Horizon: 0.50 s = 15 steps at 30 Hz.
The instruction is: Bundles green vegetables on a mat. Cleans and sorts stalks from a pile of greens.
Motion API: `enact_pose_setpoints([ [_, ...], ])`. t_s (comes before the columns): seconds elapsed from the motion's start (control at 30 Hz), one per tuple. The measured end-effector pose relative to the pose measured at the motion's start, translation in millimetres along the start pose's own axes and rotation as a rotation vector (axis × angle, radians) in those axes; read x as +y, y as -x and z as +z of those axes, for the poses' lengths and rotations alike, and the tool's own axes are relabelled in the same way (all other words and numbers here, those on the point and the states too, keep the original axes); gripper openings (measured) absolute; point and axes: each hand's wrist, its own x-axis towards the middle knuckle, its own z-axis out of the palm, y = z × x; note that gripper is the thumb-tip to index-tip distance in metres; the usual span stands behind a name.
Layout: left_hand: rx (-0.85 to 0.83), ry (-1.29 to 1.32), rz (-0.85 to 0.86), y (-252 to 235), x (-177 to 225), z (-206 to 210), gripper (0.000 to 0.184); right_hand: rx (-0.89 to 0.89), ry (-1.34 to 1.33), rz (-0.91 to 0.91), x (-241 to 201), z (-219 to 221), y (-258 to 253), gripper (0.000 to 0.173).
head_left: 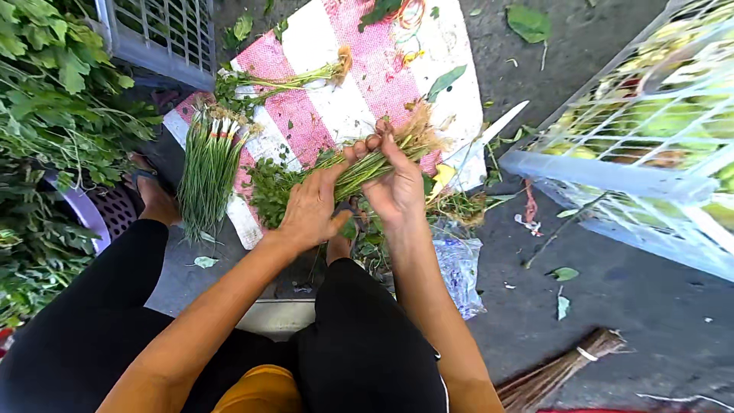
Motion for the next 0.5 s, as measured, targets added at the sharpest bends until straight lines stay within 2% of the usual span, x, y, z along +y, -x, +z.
enact_pose_setpoints([
  [0.07, -0.139, 0.369, -0.159, -10, -4, -16, 0.119, -0.166, 0.026, -0.042, -3, -7, 3, 0.024],
  [0.1, -0.185, 0.509, -0.201, -18, -6, -28, 0.127, -0.216, 0.065, -0.051, -5, -8, 7, 0.025],
  [0.17, -0.293, 0.708, -0.186, -35, -10, -47, 0.125, -0.280, 0.139, -0.046, -7, -8, 18, 0.027],
  [0.23, -0.484, 0.899, -0.110, -49, -12, -57, 0.108, -0.328, 0.161, -0.040, -4, -6, 19, 0.028],
  [0.27, -0.590, 0.979, -0.087, -54, -14, -58, 0.093, -0.356, 0.147, -0.029, -2, -3, 16, 0.028],
  [0.33, -0.731, 1.076, -0.133, -56, -12, -54, 0.039, -0.372, 0.147, -0.019, -2, 2, 11, 0.033],
  [0.37, -0.776, 1.066, -0.187, -55, -9, -52, 0.019, -0.345, 0.148, -0.036, -4, 4, 8, 0.037],
  [0.43, -0.887, 1.030, -0.225, -52, -6, -49, 0.022, -0.229, 0.177, -0.123, -12, -1, 0, 0.042],
  [0.47, -0.898, 1.034, -0.257, -48, -5, -48, 0.024, -0.169, 0.216, -0.172, -17, -7, -5, 0.040],
  [0.5, -0.902, 1.019, -0.283, -44, -4, -47, 0.025, -0.119, 0.240, -0.198, -24, -13, -9, 0.030],
])
